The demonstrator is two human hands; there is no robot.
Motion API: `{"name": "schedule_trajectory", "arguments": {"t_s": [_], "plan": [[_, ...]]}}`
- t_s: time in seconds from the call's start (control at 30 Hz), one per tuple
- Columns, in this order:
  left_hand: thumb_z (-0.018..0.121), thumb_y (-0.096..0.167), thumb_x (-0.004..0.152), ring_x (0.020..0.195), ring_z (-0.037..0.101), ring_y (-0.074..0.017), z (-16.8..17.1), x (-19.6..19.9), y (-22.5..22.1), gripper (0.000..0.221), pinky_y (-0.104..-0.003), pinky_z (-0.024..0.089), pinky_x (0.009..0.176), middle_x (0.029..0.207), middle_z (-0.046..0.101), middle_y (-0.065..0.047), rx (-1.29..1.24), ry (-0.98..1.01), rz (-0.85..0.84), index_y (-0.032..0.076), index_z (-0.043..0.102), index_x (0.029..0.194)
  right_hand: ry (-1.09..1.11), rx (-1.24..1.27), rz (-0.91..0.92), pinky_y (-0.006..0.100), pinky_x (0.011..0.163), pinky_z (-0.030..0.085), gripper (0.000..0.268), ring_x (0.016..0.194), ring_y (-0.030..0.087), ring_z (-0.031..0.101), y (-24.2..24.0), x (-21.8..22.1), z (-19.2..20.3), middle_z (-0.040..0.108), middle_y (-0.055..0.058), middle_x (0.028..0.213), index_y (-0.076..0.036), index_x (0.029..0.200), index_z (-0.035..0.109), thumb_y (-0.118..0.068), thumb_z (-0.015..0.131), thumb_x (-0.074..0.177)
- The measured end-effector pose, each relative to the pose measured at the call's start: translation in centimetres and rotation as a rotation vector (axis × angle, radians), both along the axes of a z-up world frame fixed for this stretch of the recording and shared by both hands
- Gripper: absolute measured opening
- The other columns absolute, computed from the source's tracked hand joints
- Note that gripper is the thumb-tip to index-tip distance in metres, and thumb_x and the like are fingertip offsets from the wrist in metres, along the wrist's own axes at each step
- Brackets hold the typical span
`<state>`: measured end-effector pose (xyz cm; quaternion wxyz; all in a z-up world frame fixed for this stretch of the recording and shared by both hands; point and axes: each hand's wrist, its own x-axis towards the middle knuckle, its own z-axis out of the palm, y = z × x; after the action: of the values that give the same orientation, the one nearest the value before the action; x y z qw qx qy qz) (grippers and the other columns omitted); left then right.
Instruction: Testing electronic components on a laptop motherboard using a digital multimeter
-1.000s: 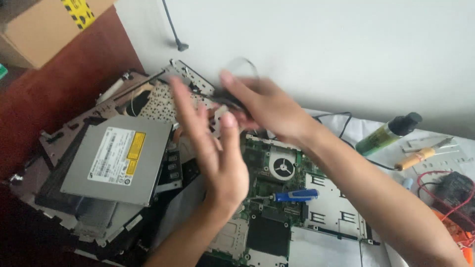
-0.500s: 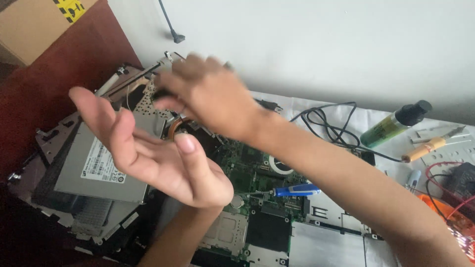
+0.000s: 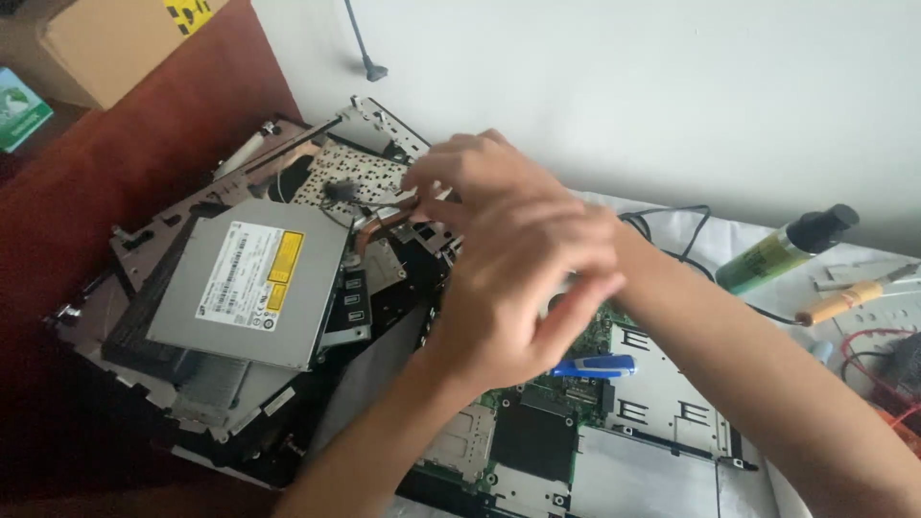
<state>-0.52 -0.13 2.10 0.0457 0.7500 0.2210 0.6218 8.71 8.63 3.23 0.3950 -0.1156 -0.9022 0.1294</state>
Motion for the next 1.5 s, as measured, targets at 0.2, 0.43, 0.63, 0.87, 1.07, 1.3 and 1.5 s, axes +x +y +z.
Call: {"name": "schedule_trajectory", "arguments": {"t_s": [0.2,0.43,0.63,0.87,1.07,1.3,1.5], "plan": [[0.063,0.020,0.101,0.056,0.059,-0.0159,-0.1,0.0,-0.4,0.038,-0.032,0.047,0.061,0.061,0.063,-0.002,0.181,0.033,-0.169,0.008,0.059,0.066,-0.299,0.014,-0.173,0.042,0.083,0.058,0.004,0.080,0.020,0.074,2.5,-0.9,-0.5,0.077,0.002,0.090,-0.009,0.097,0.074,-0.005,0.073,0.096],[0.066,0.031,0.100,0.050,0.039,-0.0169,-1.1,-0.2,-1.0,0.049,-0.034,0.028,0.051,0.055,0.040,-0.001,0.157,0.063,-0.031,0.009,0.043,0.063,-0.383,0.049,-0.226,0.046,0.075,0.048,0.008,0.084,0.031,0.064,2.4,-0.9,0.0,0.072,0.007,0.092,-0.011,0.104,0.074,-0.012,0.067,0.100],[0.068,0.024,0.101,0.051,0.045,-0.0172,1.0,-2.0,-2.7,0.043,-0.035,0.031,0.051,0.057,0.049,-0.003,0.114,0.067,0.019,0.008,0.050,0.066,-0.274,0.048,-0.148,0.049,0.104,0.048,0.032,0.116,0.035,0.062,-1.3,-2.7,0.9,0.067,0.020,0.123,0.000,0.122,0.067,-0.021,0.071,0.097],[0.069,0.061,0.088,0.128,0.052,-0.0438,1.2,-14.8,-7.2,0.064,-0.059,0.041,0.099,0.139,0.056,-0.022,-0.374,0.605,0.818,0.014,0.062,0.132,-0.487,-0.022,-0.266,0.068,0.113,0.034,0.067,0.145,0.045,0.041,-4.0,-2.4,0.4,0.039,0.024,0.160,-0.005,0.152,0.044,-0.025,0.072,0.095],[0.080,0.065,0.071,0.150,0.002,-0.0588,-0.9,-22.2,-8.5,0.121,-0.073,0.015,0.110,0.171,0.006,-0.025,-0.673,0.766,0.597,0.010,0.022,0.162,-0.190,0.174,-0.075,0.039,0.103,0.059,0.018,0.116,0.024,0.068,-8.2,-4.6,-1.0,0.069,0.007,0.118,-0.005,0.113,0.068,-0.014,0.074,0.099],[0.061,0.044,0.094,0.150,0.029,-0.0383,0.1,-23.3,-7.1,0.071,-0.056,0.029,0.113,0.163,0.039,-0.014,-0.716,0.738,0.489,0.012,0.042,0.155,-0.334,0.048,-0.305,0.054,0.104,0.047,0.078,0.133,0.038,0.052,-9.2,-6.8,-2.6,0.053,0.018,0.145,-0.002,0.141,0.048,-0.048,0.080,0.087],[0.063,0.035,0.097,0.131,0.052,-0.0338,0.3,-23.2,-6.4,0.048,-0.051,0.045,0.102,0.140,0.061,-0.014,-0.509,0.703,0.542,0.009,0.061,0.137,-0.272,-0.235,-0.223,0.051,0.106,0.049,0.083,0.124,0.037,0.057,-7.4,-6.8,-2.2,0.060,0.022,0.137,0.000,0.142,0.044,-0.045,0.080,0.083]]}}
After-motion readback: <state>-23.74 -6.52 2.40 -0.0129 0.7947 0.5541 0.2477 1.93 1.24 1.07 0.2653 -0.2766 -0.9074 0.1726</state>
